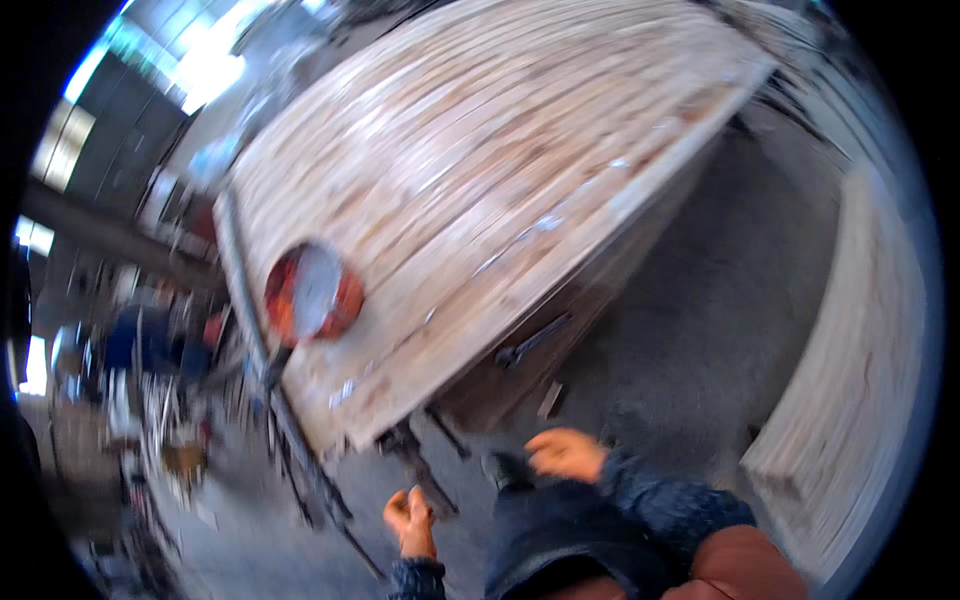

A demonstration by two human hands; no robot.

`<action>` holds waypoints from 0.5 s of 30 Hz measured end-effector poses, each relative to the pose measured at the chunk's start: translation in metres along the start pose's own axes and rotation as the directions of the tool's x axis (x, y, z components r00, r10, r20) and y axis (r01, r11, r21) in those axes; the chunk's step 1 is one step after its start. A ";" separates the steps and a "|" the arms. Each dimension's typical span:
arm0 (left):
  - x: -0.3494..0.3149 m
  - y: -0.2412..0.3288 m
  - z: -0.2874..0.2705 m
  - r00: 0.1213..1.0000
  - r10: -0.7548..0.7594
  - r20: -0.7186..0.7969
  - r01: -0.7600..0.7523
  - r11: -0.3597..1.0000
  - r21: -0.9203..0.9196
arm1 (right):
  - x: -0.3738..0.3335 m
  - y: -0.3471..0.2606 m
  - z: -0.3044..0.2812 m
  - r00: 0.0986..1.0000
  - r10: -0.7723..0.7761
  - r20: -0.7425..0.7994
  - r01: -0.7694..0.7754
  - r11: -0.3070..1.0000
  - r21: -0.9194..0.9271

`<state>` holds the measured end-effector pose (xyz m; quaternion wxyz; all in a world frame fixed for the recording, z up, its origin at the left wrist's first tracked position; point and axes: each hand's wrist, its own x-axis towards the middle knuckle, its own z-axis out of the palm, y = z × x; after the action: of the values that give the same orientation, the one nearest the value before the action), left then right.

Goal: The person applies adhesive from a container onto the edges of wooden planks using a brush and pushes the planks together.

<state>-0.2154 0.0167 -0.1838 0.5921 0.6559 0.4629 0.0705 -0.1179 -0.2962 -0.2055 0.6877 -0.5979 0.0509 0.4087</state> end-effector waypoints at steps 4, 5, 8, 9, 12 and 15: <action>-0.009 -0.061 -0.023 0.428 -0.295 0.854 0.873 0.378 -0.306 | -0.092 -0.012 -0.143 0.898 0.176 -0.404 -0.209 0.977 -0.038; -0.002 -0.082 -0.018 0.393 -0.120 0.912 0.896 0.272 -0.350 | -0.114 -0.016 -0.173 0.895 0.169 -0.413 -0.194 0.981 -0.019; -0.010 -0.077 0.012 0.441 0.208 0.873 0.867 0.150 -0.474 | -0.173 -0.030 -0.247 0.782 0.213 -0.586 -0.242 0.970 0.029; -0.021 -0.055 0.028 0.502 0.278 0.819 0.838 0.077 -0.539 | -0.191 -0.028 -0.263 0.742 0.216 -0.634 -0.230 0.971 0.063; -0.018 -0.043 0.024 0.562 0.153 0.813 0.817 0.049 -0.574 | -0.205 -0.040 -0.266 0.665 0.283 -0.691 -0.375 0.927 0.019; 0.014 -0.050 0.006 0.382 -0.064 0.922 0.847 0.423 -0.322 | -0.196 -0.022 -0.269 0.708 0.214 -0.673 -0.342 0.938 -0.062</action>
<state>-0.2294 0.0157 -0.2339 0.9364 0.0946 0.2401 -0.2380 -0.1207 -0.6252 -0.1540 0.4981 -0.7483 0.3414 0.2744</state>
